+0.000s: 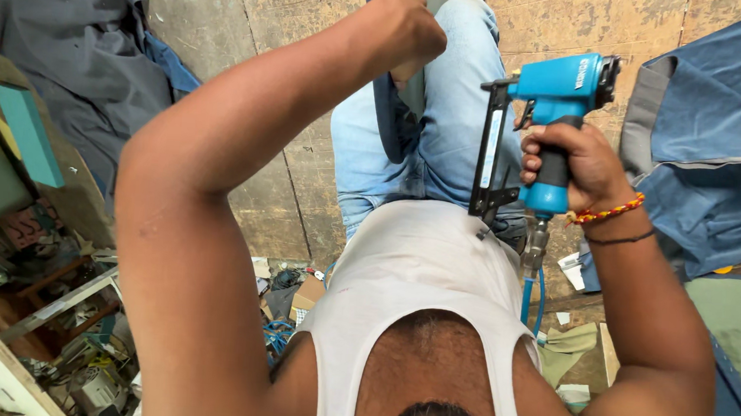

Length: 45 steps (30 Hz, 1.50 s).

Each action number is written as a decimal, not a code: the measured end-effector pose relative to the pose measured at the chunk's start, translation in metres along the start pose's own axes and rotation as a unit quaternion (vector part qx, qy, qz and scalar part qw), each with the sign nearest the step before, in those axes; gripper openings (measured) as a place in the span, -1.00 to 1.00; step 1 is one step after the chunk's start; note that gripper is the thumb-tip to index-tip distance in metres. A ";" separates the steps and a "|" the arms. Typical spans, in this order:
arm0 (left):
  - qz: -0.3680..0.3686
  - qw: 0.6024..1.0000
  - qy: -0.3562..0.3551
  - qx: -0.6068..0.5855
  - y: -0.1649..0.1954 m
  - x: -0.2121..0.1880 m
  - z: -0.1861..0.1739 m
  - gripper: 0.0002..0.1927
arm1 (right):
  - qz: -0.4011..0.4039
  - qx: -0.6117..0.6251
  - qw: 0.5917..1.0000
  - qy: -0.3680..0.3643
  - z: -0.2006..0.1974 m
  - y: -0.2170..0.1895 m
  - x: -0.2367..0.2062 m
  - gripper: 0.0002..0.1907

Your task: The person sits on the floor and wraps a blue fabric strip around the edge of a rectangular board. They use a pneumatic staple gun to secure the fabric along the edges, repeatedly pulling the fabric taut and stapling it in place.

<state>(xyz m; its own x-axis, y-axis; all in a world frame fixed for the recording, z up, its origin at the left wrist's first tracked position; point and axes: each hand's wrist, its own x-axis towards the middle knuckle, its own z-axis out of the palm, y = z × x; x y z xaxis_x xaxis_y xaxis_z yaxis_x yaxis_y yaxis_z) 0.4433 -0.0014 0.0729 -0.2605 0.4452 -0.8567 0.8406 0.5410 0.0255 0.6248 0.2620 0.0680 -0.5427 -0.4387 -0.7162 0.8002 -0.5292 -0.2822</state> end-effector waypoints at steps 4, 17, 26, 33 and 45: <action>-0.004 0.998 -0.051 -0.022 -0.006 0.001 -0.004 -0.56 | 0.041 0.009 0.999 -0.013 0.014 0.008 -0.001 -0.74; 0.039 0.999 -0.013 0.012 -0.009 0.004 0.002 -0.69 | 0.063 0.080 0.989 -0.111 0.079 0.019 0.014 -0.73; 0.006 1.000 0.009 0.023 -0.013 0.028 0.022 -0.67 | 0.089 0.157 0.976 -0.119 0.097 0.041 0.037 -0.77; -0.010 0.997 0.066 0.026 -0.015 0.032 0.037 -0.64 | 0.081 0.156 0.979 -0.108 0.098 0.046 0.045 -0.74; -0.003 0.973 0.231 0.022 -0.029 0.008 0.043 -0.33 | 0.026 0.098 0.994 -0.049 0.072 0.038 0.046 -0.78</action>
<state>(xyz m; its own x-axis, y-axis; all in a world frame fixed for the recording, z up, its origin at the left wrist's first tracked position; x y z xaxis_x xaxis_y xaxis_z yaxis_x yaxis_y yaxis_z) 0.4374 -0.0440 0.0433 -0.4432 0.7209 -0.5328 0.8551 0.5184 -0.0099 0.6121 0.1693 0.0698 -0.5319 -0.5319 -0.6589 0.7680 -0.6308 -0.1108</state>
